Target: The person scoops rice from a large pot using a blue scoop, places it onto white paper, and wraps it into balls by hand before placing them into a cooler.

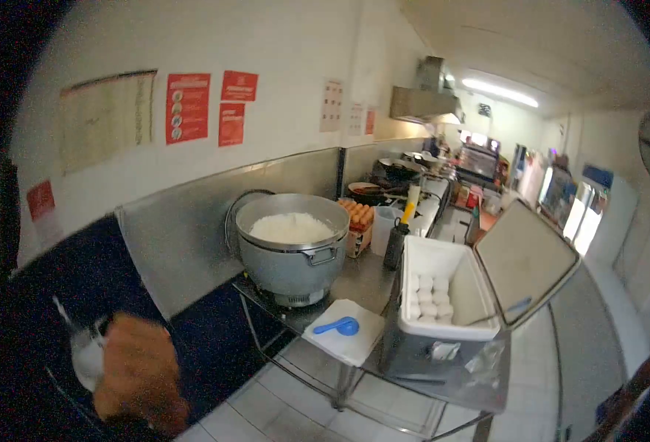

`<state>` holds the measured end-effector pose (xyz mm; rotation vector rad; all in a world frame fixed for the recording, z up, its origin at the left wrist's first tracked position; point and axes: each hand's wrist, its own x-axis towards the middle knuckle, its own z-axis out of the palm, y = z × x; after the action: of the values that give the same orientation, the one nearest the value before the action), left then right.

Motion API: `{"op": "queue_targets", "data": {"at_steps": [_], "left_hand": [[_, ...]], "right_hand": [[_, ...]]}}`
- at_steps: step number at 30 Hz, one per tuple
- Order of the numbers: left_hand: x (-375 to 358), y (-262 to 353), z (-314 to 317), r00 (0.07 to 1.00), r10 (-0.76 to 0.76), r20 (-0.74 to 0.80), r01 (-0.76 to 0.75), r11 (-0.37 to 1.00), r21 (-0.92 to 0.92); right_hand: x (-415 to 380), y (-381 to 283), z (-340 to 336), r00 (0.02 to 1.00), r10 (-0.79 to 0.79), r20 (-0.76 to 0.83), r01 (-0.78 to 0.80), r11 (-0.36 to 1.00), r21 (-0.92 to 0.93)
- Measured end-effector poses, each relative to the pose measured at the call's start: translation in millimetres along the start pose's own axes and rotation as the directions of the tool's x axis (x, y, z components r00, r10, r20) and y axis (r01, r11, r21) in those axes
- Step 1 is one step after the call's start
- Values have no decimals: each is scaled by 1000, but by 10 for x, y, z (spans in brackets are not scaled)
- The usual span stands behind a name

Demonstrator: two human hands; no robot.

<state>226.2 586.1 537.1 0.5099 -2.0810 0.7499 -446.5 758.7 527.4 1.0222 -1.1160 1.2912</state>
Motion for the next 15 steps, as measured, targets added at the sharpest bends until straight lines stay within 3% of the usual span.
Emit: {"op": "queue_targets", "data": {"at_steps": [1, 2, 3, 4, 6, 7, 8, 9, 10, 11, 14, 15], "left_hand": [[184, 101, 15, 999, 0, 49, -6, 993, 117], [342, -32, 51, 995, -74, 72, 64, 988, 137], [511, -166, 77, 984, -148, 95, 132, 978, 162], [607, -323, 214, 950, -297, 98, 289, 954, 83], [762, 6, 560, 955, -266, 131, 283, 949, -140], [850, 257, 628, 949, -281, 143, 296, 950, -102], [910, 725, 683, 958, -160, 238, 184, 979, -82], [932, 1259, 778, 942, -75, 327, 113, 989, -97], [979, 1655, 907, 914, 10, 406, 42, 992, -119], [818, 1781, 1066, 543, -401, 738, 210, 916, 342], [1464, 1603, 1438, 886, -326, 331, 248, 934, 256], [1617, 1439, 1546, 786, -520, 334, 453, 852, 263]], "right_hand": [[-12, -159, 209, 999, -30, 25, 28, 997, 68], [-114, -662, 308, 976, -45, 212, 63, 995, -79], [-210, -485, 443, 976, -30, 217, 38, 999, -35], [-367, -227, 475, 973, -18, 230, 70, 973, -221], [-592, 381, 446, 953, -29, 302, 201, 805, -558], [-454, 214, 957, 998, -35, 46, 31, 996, 81], [-323, 48, 1467, 976, -38, -214, 178, 705, 686], [-597, 1475, 2132, 926, -163, -340, 324, 805, 498], [-631, 1808, 2543, 931, -182, -317, 336, 766, 548], [-722, 1749, 2791, 965, -146, -219, 247, 787, 565], [-1149, 1135, 2957, 993, -103, 64, 44, 798, 601], [-1354, 936, 2814, 981, -123, 153, 4, 790, 613]]}}
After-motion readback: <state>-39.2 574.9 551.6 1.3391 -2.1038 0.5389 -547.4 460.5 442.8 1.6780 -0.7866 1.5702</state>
